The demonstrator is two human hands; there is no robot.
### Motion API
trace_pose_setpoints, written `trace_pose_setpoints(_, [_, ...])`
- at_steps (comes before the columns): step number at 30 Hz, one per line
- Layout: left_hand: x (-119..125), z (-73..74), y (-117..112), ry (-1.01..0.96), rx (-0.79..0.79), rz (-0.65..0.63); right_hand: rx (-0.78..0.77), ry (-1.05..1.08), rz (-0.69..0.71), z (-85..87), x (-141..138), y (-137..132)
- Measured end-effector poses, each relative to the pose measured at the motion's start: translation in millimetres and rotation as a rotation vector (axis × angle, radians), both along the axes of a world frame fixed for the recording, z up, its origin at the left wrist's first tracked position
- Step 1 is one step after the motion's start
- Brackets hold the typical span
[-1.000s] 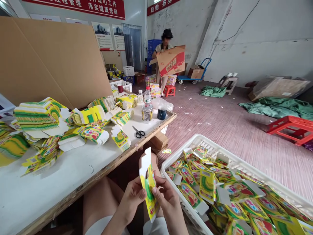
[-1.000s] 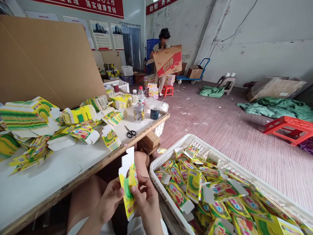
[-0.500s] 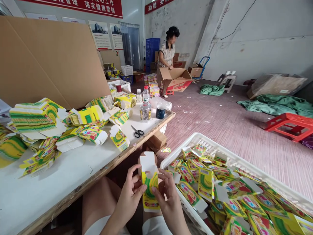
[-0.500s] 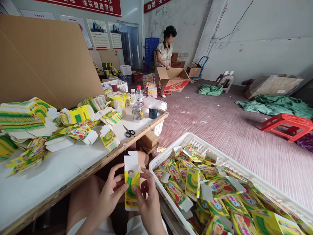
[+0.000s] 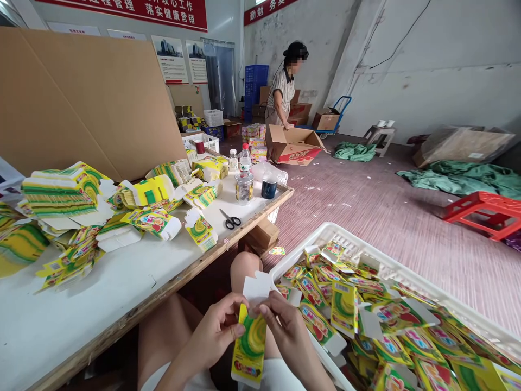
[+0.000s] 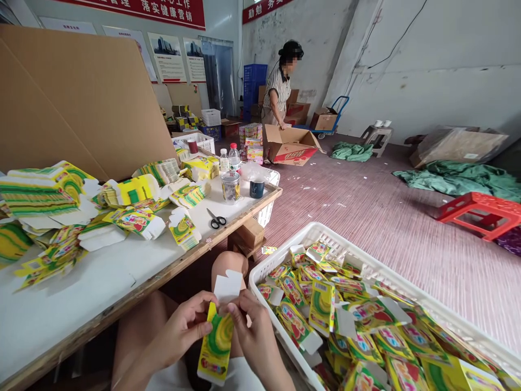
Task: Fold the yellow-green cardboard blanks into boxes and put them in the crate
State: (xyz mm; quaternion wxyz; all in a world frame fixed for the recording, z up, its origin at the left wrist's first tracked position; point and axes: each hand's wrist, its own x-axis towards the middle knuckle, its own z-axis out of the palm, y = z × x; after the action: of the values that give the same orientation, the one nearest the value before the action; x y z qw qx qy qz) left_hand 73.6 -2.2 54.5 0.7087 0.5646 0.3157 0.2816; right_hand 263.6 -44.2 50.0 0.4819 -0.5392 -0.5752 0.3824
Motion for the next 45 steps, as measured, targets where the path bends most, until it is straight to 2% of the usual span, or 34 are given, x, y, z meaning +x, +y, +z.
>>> trace_pose_setpoints(5, [-2.5, -2.0, -0.9, -0.091, -0.095, 0.011, 0.004, 0.244, -0.094, -13.5, -6.9, -1.4])
trace_pose_setpoints(8, [-3.3, 0.5, 1.9, -0.047, -0.043, -0.012, 0.064, 0.123, -0.083, -9.5, -2.9, -1.4])
trace_pose_setpoints(11, [-2.7, 1.1, 3.8, 0.021, 0.016, 0.057, 0.109, -0.019, -0.075, -0.9, 4.1, -1.9])
trace_pose_setpoints(15, [0.4, 0.0, 1.4, 0.100, 0.082, 0.142, -0.093, -0.048, -0.004, -1.0, 3.0, -1.1])
trace_pose_setpoints(18, [2.2, 1.5, -1.1, 0.136, 0.121, 0.123, -0.148, -0.076, -0.053, -10.5, -4.6, 1.7])
trace_pose_setpoints(22, [1.8, 4.8, -1.1, 0.126, 0.094, 0.094, -0.098, -0.133, -0.115, -17.3, -9.8, 3.8])
trace_pose_setpoints(27, [4.0, 5.7, -1.2, 0.141, 0.082, 0.113, -0.096, -0.102, -0.051, -15.1, -10.0, 3.5])
trace_pose_setpoints(32, [9.1, 3.9, -1.7, 0.118, 0.050, 0.142, -0.120, -0.170, -0.181, -18.3, -9.5, 4.5])
trace_pose_setpoints(36, [8.2, 2.5, 2.9, 0.108, 0.026, 0.184, -0.088, -0.160, -0.108, -15.4, -0.4, 4.6])
trace_pose_setpoints(39, [11.9, 1.6, 1.2, 0.114, 0.034, 0.217, -0.060, -0.063, -0.083, -12.1, 1.8, 3.1])
trace_pose_setpoints(43, [21.9, -0.3, -1.9, 0.137, 0.135, 0.219, -0.004, 0.115, -0.193, -10.3, -2.2, 0.2])
trace_pose_setpoints(45, [21.3, -3.6, 8.1, 0.202, 0.307, 0.267, 0.109, 0.211, -0.449, -8.5, 2.4, -0.6])
